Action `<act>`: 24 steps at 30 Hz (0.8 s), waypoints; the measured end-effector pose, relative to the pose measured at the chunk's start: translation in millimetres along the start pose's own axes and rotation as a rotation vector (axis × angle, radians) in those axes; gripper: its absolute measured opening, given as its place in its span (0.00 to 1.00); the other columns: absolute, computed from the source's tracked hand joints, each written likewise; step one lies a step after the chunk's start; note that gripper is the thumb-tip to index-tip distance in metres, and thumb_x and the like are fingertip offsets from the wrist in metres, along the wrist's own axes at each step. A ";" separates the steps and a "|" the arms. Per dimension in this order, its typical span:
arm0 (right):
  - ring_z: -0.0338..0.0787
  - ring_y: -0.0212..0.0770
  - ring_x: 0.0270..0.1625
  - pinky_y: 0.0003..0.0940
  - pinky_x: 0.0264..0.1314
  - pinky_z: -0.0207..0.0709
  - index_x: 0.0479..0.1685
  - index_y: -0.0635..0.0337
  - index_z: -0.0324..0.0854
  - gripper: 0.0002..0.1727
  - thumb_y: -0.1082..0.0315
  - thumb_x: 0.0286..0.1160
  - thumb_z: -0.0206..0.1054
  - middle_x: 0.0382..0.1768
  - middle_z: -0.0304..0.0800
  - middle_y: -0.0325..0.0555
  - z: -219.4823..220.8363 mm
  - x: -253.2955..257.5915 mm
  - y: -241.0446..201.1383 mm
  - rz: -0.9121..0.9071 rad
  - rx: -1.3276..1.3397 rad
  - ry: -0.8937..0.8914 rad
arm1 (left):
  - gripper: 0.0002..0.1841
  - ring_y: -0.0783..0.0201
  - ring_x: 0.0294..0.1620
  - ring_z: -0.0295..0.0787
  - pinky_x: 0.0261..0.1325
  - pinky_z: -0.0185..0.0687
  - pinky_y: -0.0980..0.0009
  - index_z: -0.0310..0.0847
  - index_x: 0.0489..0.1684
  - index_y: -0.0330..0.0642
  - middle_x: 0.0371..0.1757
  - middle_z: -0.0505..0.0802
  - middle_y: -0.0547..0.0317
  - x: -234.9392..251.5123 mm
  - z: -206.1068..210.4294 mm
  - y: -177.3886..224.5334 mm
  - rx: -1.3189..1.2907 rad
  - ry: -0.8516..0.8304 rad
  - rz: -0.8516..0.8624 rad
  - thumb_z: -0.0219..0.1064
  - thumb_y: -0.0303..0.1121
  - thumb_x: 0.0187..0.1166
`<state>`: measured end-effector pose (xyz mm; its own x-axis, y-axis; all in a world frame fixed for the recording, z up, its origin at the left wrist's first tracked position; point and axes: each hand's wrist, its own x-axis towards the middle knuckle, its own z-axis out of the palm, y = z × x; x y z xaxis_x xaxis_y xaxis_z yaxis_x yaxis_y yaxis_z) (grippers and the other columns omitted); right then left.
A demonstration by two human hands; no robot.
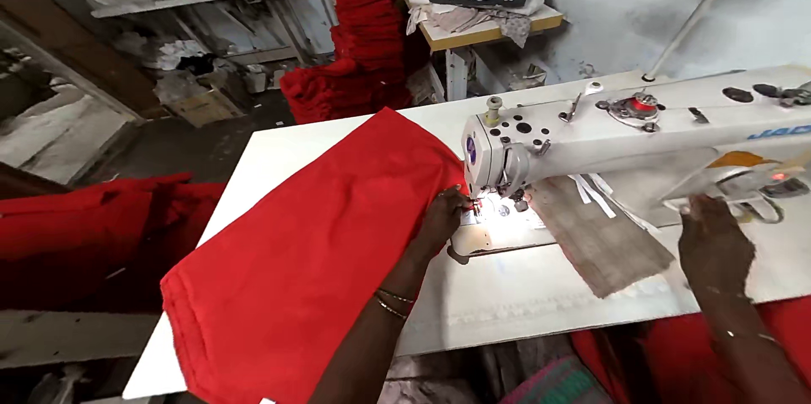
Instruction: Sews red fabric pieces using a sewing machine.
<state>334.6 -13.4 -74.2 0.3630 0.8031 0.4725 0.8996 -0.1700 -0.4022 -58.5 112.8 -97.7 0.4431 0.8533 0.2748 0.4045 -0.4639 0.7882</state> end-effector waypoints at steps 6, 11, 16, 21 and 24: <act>0.76 0.77 0.79 0.68 0.83 0.63 0.68 0.83 0.78 0.24 0.68 0.91 0.51 0.73 0.78 0.78 15.6 -18.7 38.4 -0.049 0.057 -0.076 | 0.13 0.40 0.77 0.79 0.85 0.66 0.51 0.90 0.46 0.24 0.61 0.91 0.32 -9.2 3.6 6.8 0.004 -0.024 -0.019 0.58 0.14 0.77; 0.75 0.77 0.80 0.68 0.84 0.62 0.69 0.84 0.77 0.25 0.67 0.91 0.50 0.74 0.76 0.80 17.1 -21.6 39.7 -0.062 0.052 -0.057 | 0.09 0.40 0.78 0.78 0.86 0.65 0.52 0.92 0.43 0.26 0.60 0.92 0.34 -35.7 10.1 17.2 -0.012 -0.072 0.002 0.63 0.17 0.77; 0.74 0.77 0.80 0.68 0.83 0.62 0.68 0.85 0.77 0.24 0.68 0.91 0.50 0.74 0.76 0.81 14.8 -20.4 32.4 -0.033 0.042 -0.065 | 0.12 0.43 0.80 0.77 0.87 0.63 0.54 0.92 0.46 0.27 0.61 0.92 0.37 -61.4 13.2 31.9 -0.001 -0.129 -0.039 0.59 0.19 0.80; 0.75 0.80 0.77 0.71 0.81 0.63 0.68 0.84 0.77 0.22 0.70 0.91 0.51 0.70 0.78 0.83 -6.6 -20.4 -31.8 0.036 0.048 0.000 | 0.14 0.42 0.80 0.77 0.87 0.62 0.53 0.92 0.44 0.26 0.60 0.93 0.37 -76.9 14.2 43.0 -0.027 -0.109 -0.046 0.56 0.17 0.79; 0.86 0.76 0.64 0.67 0.71 0.74 0.54 0.84 0.84 0.15 0.76 0.83 0.59 0.57 0.87 0.81 -2.5 -36.8 -103.3 -0.039 0.218 -0.108 | 0.13 0.41 0.79 0.78 0.86 0.64 0.52 0.92 0.43 0.27 0.59 0.93 0.37 -77.9 16.0 39.1 -0.051 -0.079 -0.045 0.57 0.18 0.79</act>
<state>228.9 -26.8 -48.1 0.2908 0.8648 0.4093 0.8344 -0.0200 -0.5507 -64.4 24.4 -97.1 0.4878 0.8507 0.1961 0.3845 -0.4111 0.8265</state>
